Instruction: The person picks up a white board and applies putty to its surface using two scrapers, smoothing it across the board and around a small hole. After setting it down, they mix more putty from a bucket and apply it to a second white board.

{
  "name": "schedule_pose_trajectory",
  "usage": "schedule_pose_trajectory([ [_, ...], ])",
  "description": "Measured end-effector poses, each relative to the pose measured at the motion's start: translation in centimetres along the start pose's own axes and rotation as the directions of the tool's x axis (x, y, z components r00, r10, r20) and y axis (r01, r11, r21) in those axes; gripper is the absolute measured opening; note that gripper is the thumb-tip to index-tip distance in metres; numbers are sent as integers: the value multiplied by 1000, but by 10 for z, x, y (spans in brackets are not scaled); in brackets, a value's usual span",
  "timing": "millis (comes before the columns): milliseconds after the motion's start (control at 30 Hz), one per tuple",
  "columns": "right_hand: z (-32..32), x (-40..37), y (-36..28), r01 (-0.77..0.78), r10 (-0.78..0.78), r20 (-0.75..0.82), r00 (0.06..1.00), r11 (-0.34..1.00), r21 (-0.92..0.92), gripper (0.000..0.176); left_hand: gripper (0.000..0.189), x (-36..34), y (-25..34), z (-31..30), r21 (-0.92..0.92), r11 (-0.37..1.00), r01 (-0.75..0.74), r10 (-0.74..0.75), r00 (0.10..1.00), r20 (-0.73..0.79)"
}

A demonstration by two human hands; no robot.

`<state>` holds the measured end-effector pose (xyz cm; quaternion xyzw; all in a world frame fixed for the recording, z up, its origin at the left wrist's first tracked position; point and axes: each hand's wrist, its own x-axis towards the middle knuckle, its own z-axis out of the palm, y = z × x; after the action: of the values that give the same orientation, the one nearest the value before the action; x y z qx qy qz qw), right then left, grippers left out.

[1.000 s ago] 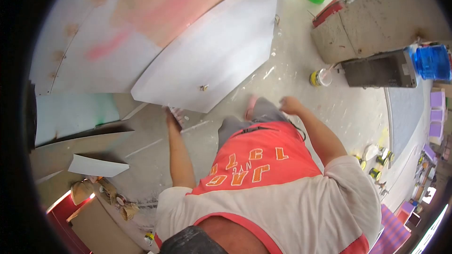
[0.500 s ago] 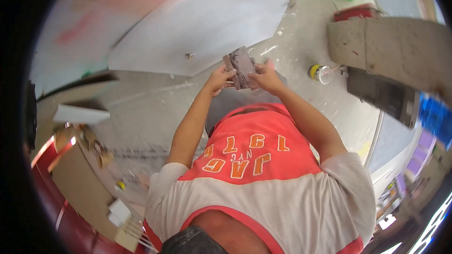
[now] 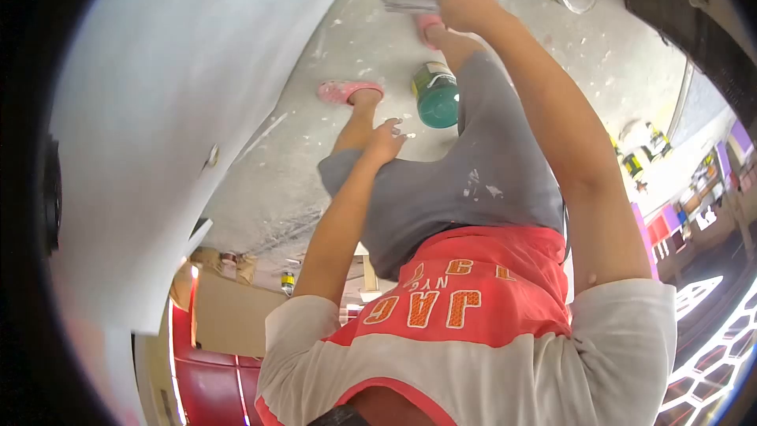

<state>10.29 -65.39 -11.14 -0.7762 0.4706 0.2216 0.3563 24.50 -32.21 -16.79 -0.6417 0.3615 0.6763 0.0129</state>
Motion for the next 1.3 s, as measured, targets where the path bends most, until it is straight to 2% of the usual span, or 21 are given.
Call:
schedule_pose_trajectory([
  [100,32,22,-6,-46,20,141,990,981,190,25,55,55,-16,3,-98,992,77,-71,995,62],
  [200,105,54,-16,52,-64,203,977,997,63,21,61,136,-67,-13,-329,941,80,-12,979,204],
  [267,119,55,-38,95,-107,273,956,994,56,20,61,138,-47,-42,-497,860,112,-73,993,97],
  [300,120,62,-46,173,-174,330,928,984,33,21,61,119,-5,-72,-598,794,110,-174,983,-51],
  [367,110,69,-80,319,-316,331,889,947,45,21,53,136,-33,-105,-914,406,-22,-45,998,-44],
  [400,111,76,-89,400,-403,312,860,913,77,22,47,135,-40,-115,-943,213,-254,63,967,-247],
  [433,102,79,-90,473,-492,178,852,870,138,21,41,133,-42,-124,-892,-13,-452,141,882,-449],
  [500,54,78,-74,556,-514,-217,830,794,244,27,37,124,-11,-146,-825,-104,-556,64,824,-563],
  [533,26,77,-61,582,-422,-459,782,758,294,32,30,126,-4,-149,-794,-214,-569,157,783,-602],
  [567,-3,96,-45,435,-57,-557,828,692,576,35,23,122,-4,-147,-759,-317,-568,223,733,-642],
  [600,-33,129,-30,560,91,-851,518,715,418,48,17,116,-8,-139,-715,-413,-565,272,672,-688],
  [667,-74,182,-22,767,-72,-926,370,587,260,55,15,104,-1,-119,-684,-344,-644,105,697,-709],
  [767,-68,210,-5,738,-260,-707,657,413,534,61,17,81,30,-96,-655,-197,-729,3,668,-744],
  [833,-54,225,7,753,-254,-736,627,441,489,64,20,62,51,-90,-649,-115,-752,25,651,-759],
  [933,-54,216,19,638,-212,-617,757,439,632,52,29,51,56,-60,-640,-39,-768,64,637,-768],
  [1033,-54,214,27,643,-275,-634,723,602,474,60,29,43,58,-46,-610,-2,-793,83,608,-790],
  [1133,-45,141,16,535,-346,-581,736,824,187,65,35,28,56,-54,-512,17,-859,73,511,-856],
  [1200,-12,56,1,623,-577,-321,751,459,633,64,37,20,59,-65,-452,-18,-892,89,448,-889],
  [1233,13,21,-1,469,-663,-174,728,297,832,62,39,16,63,-69,-422,-55,-905,94,416,-905],
  [1267,34,-8,-5,367,-717,-65,694,274,889,61,40,12,70,-69,-404,-91,-910,83,397,-914],
  [1300,53,-23,-12,386,-725,-132,676,195,902,63,42,8,77,-69,-382,-126,-916,68,376,-924],
])
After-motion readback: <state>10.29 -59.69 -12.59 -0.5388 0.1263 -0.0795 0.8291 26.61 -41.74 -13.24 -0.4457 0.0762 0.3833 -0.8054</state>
